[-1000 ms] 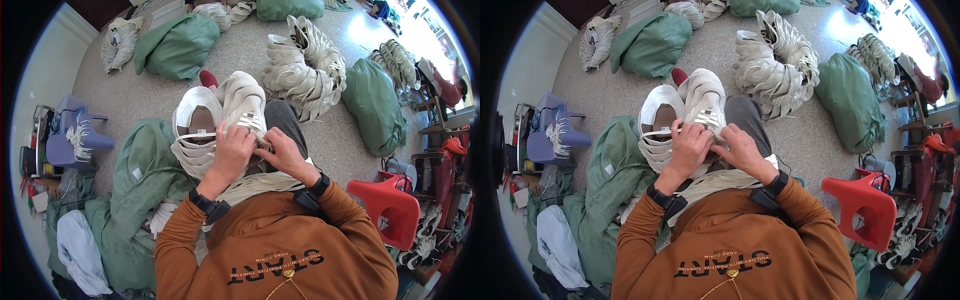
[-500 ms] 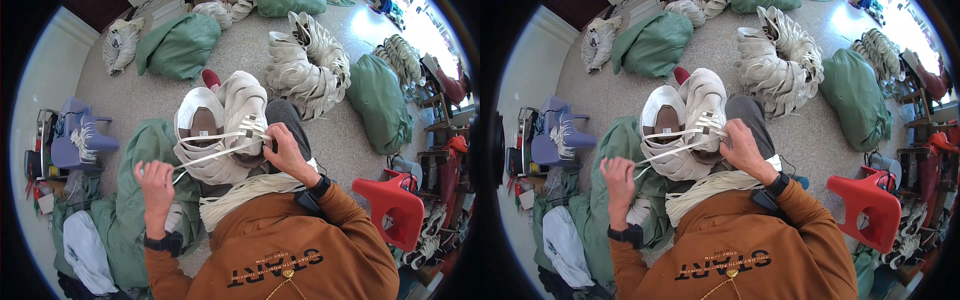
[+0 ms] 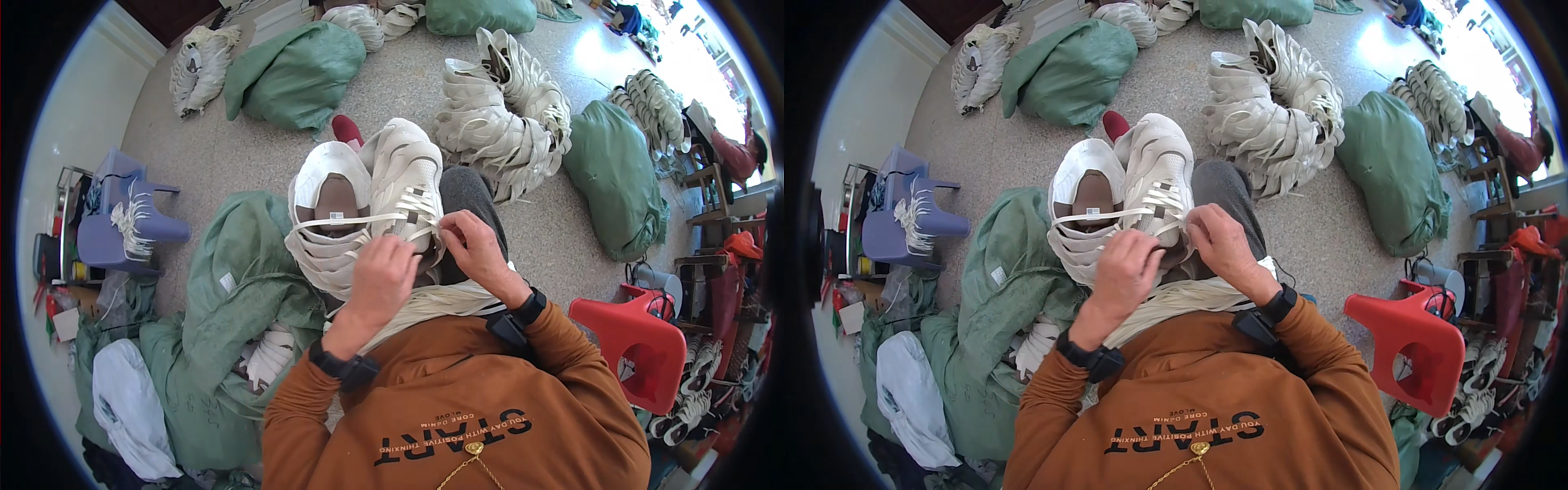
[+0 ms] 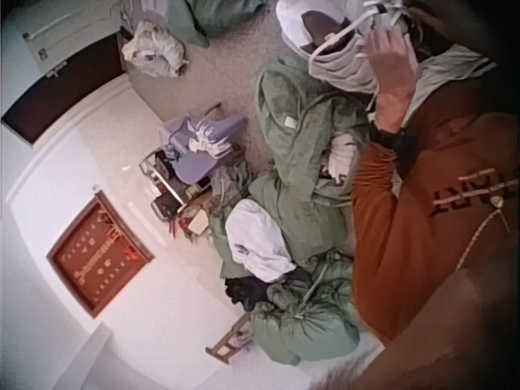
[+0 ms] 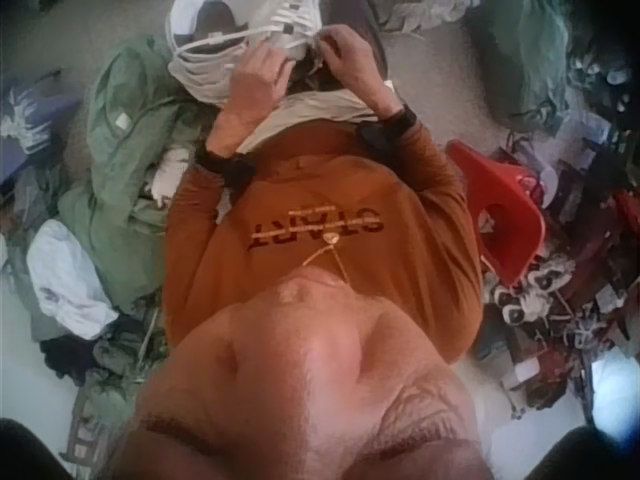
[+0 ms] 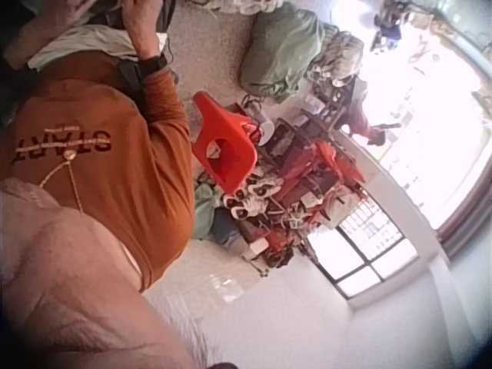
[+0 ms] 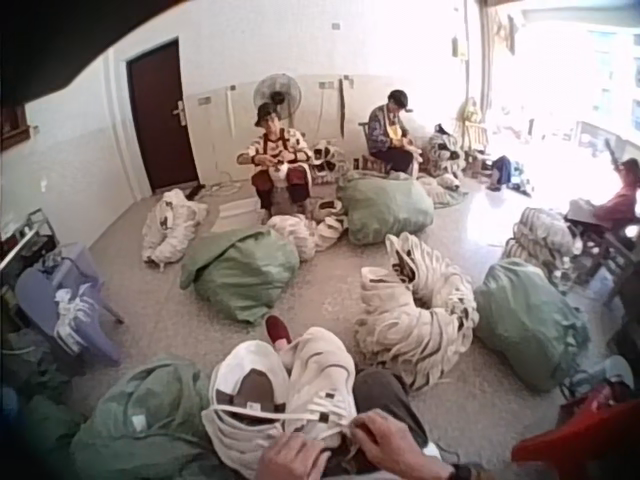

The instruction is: The person sits on the floor and laces a white sneaker by hand. They repeatedly thread the laces through the eyelets, pull them tight, and adjust the fit, working on the shoe resting on their lap.

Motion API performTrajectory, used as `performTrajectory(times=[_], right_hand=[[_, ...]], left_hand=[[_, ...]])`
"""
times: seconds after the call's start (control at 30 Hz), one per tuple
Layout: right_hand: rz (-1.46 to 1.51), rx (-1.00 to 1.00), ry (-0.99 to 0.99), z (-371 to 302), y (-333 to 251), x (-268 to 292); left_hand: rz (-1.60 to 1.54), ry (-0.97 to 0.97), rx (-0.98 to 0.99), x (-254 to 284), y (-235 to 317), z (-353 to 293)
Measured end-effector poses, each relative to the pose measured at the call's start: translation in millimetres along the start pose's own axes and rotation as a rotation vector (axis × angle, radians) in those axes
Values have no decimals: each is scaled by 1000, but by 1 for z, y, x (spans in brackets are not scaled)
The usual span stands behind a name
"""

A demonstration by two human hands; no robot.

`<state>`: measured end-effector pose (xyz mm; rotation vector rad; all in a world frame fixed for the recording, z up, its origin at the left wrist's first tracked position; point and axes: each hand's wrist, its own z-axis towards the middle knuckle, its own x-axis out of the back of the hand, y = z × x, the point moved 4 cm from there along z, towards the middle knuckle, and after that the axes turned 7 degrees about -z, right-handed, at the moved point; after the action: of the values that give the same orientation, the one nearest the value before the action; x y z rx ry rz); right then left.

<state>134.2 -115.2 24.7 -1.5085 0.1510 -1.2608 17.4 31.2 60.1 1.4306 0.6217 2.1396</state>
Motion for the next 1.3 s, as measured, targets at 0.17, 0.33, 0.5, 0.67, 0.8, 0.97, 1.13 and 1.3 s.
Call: performTrajectory(times=[0.17, 0.33, 0.5, 0.67, 0.8, 0.97, 1.13, 1.3], right_hand=[[-154, 119, 15, 7, -5, -4], [-245, 223, 88, 13, -2, -13], [1095, -575, -506, 24, 35, -18], [785, -483, -212, 17, 35, -7], [468, -299, -92, 5, 22, -11], [190, -151, 19, 11, 12, -17], [765, -426, -311, 16, 32, -19], [339, -176, -347, 19, 22, -1]], left_hand=[[123, 92, 37, -19, 0, 8], [296, 87, -27, -19, -1, 14], [309, 61, -58, -30, -9, 12], [336, 70, -82, -35, -14, 12], [338, 72, -95, -34, -14, 12], [310, 114, -105, -26, -9, 13], [386, 87, -113, -28, -13, 14], [418, 96, -179, -36, -15, 18]])
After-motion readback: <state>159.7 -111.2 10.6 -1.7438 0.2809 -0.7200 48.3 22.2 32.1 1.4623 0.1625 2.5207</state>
